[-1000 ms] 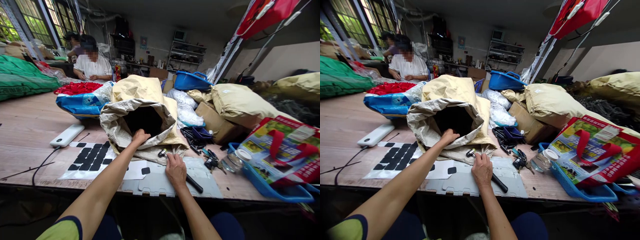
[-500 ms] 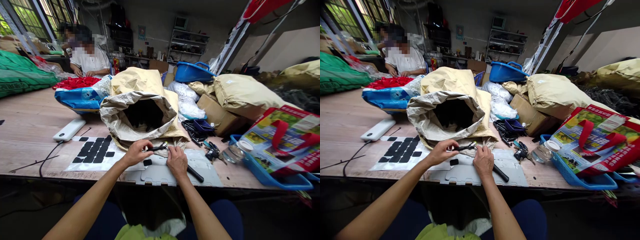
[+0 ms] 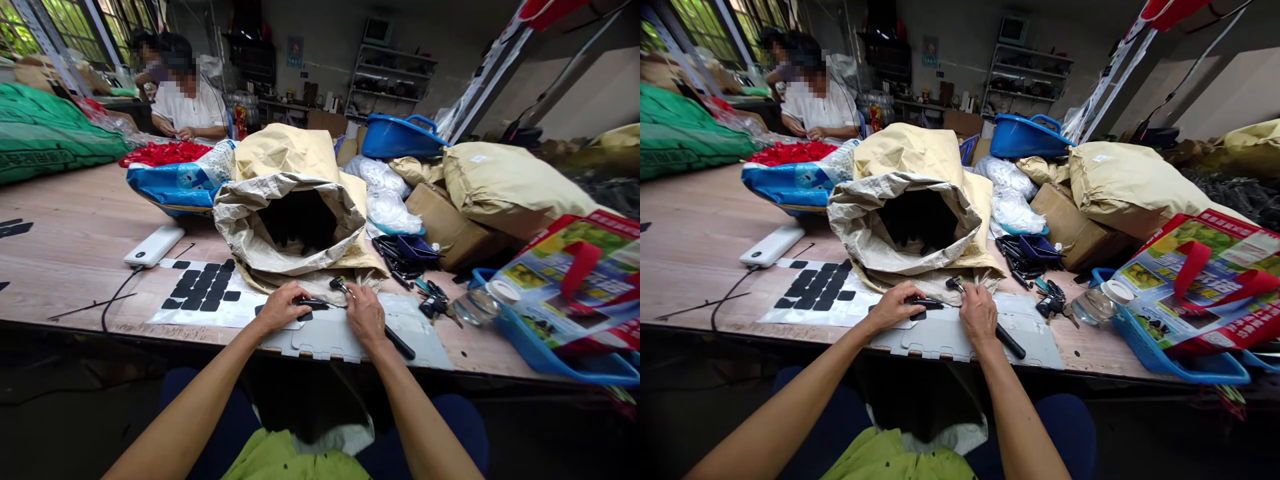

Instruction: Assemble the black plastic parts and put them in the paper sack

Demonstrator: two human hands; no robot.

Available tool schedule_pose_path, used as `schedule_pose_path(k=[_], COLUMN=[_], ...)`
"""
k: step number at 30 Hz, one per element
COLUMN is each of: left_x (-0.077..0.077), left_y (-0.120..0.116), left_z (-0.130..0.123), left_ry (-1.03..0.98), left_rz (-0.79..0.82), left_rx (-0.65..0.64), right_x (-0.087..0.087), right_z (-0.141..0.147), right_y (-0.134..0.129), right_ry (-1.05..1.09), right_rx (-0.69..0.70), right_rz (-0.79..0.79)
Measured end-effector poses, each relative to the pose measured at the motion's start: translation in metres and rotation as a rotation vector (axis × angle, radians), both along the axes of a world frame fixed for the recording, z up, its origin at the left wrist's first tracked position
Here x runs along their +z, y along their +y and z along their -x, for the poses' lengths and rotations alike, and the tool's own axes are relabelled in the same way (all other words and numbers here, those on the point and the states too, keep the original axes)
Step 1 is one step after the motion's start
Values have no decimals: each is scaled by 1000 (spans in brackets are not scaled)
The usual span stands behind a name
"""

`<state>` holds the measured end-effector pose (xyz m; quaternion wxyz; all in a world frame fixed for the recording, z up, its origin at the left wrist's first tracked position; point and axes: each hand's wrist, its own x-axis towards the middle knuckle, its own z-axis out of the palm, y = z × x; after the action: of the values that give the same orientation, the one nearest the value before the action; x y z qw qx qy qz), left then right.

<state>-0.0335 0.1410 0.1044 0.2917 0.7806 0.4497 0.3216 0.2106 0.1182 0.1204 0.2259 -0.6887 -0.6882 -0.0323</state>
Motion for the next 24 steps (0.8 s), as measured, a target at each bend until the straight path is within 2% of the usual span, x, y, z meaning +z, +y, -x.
schedule_pose_path(k=[3, 7, 12, 18, 21, 24], left_x=[0, -1, -2, 3, 1, -3], left_y=[1, 3, 3, 2, 2, 3], left_z=[0, 1, 0, -1, -1, -2], left_ry=[-36, -64, -92, -61, -58, -92], left_rz=[24, 69, 65, 61, 49, 64], left_rx=[10, -6, -1, 6, 19, 22], right_x=[16, 29, 29, 29, 30, 31], right_z=[4, 24, 46, 55, 54, 49], right_y=[-9, -29, -45, -50, -50, -50], right_ry=[204, 387, 354, 265, 212, 222], right_rx=[19, 197, 318, 293, 280, 238], right_rz=[-66, -92, 15, 2, 43, -5])
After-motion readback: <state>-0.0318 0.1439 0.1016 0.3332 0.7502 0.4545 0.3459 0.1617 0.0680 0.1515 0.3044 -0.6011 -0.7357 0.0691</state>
